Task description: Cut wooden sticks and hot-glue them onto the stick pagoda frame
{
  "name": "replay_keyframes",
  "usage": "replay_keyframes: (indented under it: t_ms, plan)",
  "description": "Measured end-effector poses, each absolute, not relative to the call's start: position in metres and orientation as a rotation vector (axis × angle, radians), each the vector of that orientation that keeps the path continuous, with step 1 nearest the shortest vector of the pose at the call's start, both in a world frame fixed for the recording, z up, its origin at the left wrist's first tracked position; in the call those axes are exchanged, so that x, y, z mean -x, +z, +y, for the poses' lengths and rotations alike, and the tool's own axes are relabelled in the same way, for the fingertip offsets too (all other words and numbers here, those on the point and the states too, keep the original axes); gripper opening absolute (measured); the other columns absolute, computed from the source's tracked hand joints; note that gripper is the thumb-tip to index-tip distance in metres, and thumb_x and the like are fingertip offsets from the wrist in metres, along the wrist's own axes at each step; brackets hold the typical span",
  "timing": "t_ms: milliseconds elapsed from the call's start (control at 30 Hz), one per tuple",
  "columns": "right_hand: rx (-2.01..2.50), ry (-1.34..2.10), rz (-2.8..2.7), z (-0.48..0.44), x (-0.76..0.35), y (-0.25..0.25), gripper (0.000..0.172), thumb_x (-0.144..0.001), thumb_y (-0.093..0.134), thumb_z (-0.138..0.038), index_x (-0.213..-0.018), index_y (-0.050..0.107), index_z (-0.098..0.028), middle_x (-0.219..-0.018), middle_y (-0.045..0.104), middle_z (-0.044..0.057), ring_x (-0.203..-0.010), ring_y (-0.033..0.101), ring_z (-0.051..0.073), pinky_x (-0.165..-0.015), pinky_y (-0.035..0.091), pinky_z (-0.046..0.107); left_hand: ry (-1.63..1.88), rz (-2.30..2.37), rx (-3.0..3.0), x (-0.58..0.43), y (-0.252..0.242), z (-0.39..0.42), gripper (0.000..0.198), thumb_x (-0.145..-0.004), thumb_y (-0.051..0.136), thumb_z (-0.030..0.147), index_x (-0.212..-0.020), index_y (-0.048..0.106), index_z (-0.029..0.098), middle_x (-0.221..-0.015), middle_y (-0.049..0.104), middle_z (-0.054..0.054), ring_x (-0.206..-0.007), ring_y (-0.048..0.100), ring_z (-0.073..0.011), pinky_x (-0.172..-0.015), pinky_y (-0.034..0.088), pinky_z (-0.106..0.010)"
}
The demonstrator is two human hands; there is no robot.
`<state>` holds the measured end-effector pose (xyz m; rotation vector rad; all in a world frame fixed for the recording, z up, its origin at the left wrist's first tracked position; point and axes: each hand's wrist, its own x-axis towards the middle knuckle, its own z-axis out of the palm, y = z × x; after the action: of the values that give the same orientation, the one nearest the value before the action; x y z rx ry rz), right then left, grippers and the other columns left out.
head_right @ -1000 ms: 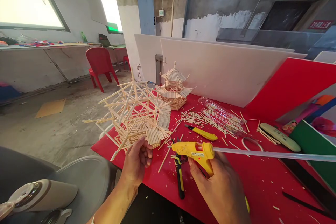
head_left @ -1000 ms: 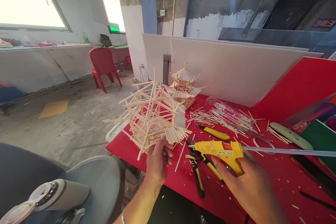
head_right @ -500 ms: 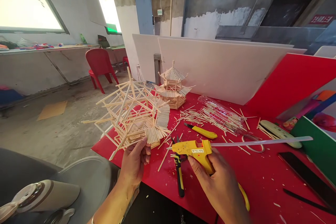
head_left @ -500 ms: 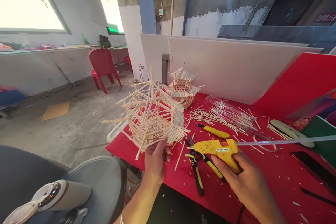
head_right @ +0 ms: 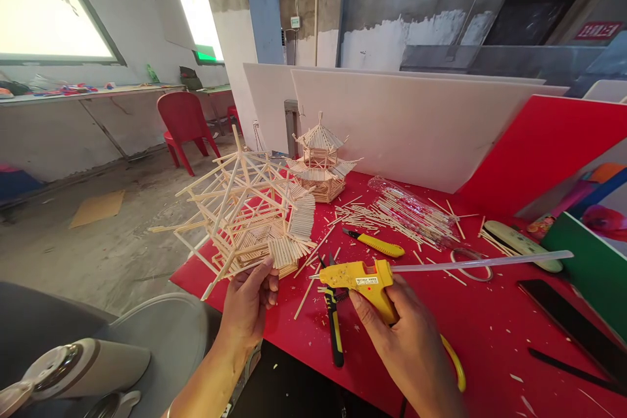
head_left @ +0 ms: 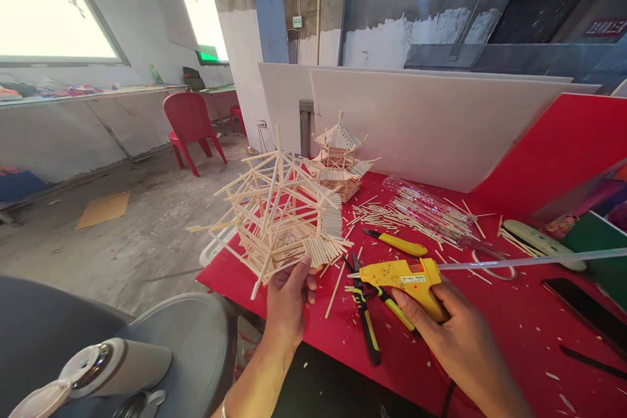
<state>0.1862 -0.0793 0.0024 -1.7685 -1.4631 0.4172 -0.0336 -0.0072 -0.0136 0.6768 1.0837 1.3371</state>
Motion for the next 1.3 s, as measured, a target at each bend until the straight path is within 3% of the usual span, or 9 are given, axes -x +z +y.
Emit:
replay_keyframes:
  t_ms: [567, 1000, 1300]
  plan:
    - [1.787, 0.541, -1.422, -0.0791, -0.1825, 0.0017, 0.039, -0.079, 0.063, -0.061, -0.093, 0.068, -0.025, -0.091, 0.074, 0.005, -0.082, 0.069, 0.023, -0.072, 0.054, 0.031, 1.321, 1.070, -0.668, 0.0350, -0.0155, -0.0080, 0.035, -0.073, 0.074, 0.046, -0.062, 0.065, 0.014, -0.045, 0.055, 0.003, -0.035, 0.045, -0.0065, -0.037, 0.030, -0.018]
    - [1.785, 0.531, -1.442, -0.0821, -0.1801, 0.0012, 0.039, -0.080, 0.063, -0.060, -0.090, 0.066, -0.022, -0.085, 0.072, 0.007, -0.070, 0.065, 0.021, -0.058, 0.052, 0.029, 1.295, 1.056, -0.658, 0.0365, -0.0149, -0.0067, 0.034, -0.072, 0.075, 0.044, -0.061, 0.065, 0.014, -0.045, 0.054, 0.003, -0.035, 0.044, -0.0067, -0.037, 0.028, -0.019]
    - [1.806, 0.551, -1.439, -0.0828, -0.1808, 0.0027, 0.041, -0.081, 0.061, -0.062, -0.093, 0.066, -0.024, -0.089, 0.071, 0.005, -0.075, 0.066, 0.021, -0.061, 0.052, 0.028, 1.237, 1.071, -0.643, 0.0373, -0.0084, -0.0065, 0.033, -0.070, 0.074, 0.043, -0.059, 0.064, 0.014, -0.045, 0.054, 0.002, -0.034, 0.044, -0.0070, -0.036, 0.027, -0.019]
